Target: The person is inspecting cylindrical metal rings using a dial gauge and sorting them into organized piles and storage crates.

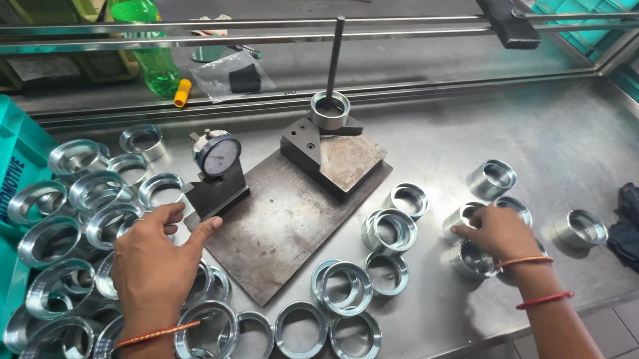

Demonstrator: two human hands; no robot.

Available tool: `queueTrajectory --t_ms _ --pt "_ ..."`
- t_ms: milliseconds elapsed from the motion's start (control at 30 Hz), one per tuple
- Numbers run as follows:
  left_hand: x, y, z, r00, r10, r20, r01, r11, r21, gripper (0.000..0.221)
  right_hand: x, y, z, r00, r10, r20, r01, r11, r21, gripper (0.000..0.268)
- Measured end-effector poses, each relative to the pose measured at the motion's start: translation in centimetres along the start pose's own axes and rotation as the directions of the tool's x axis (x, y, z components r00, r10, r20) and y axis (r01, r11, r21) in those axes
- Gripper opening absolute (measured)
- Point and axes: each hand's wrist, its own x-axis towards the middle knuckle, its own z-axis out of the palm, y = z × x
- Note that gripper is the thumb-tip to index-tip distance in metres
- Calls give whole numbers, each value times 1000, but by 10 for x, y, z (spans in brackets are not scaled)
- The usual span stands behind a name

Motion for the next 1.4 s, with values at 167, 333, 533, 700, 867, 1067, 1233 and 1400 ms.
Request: queueTrajectory --t_ms 167,333,533,700,867,1067,1233,1400 --pt "4 -3 0 1000 8 -9 -8 1000 2 59 58 38 57 991 -133 -20 133 991 5 35" --pt "6 -10 -7 999 8 -40 -9 1000 -25 57 65 14 1 989 -141 -38 125 678 724 32" --pt "14 -18 1 988 150 -34 -152 985 -87 54 5 -123 -55 807 -585 -72 441 517 734 32" --pt "18 -21 7 959 248 140 -241 968 -65 53 -43 -240 -44 488 -872 -23 584 307 752 32" --pt "22 -40 21 918 364 156 -358 931 -70 44 -51 -313 -3 400 -899 -176 691 169 703 44" --pt "23 -37 10 964 262 53 -265 963 52 39 -43 -338 28 653 -753 -85 204 67 977 29" --pt "30 -39 18 972 231 47 -234 970 64 38 -29 -341 35 683 -729 -48 139 66 988 18" --pt "32 -29 15 986 152 63 -155 987 35 39 -29 -341 32 665 -743 -75 185 66 981 23"
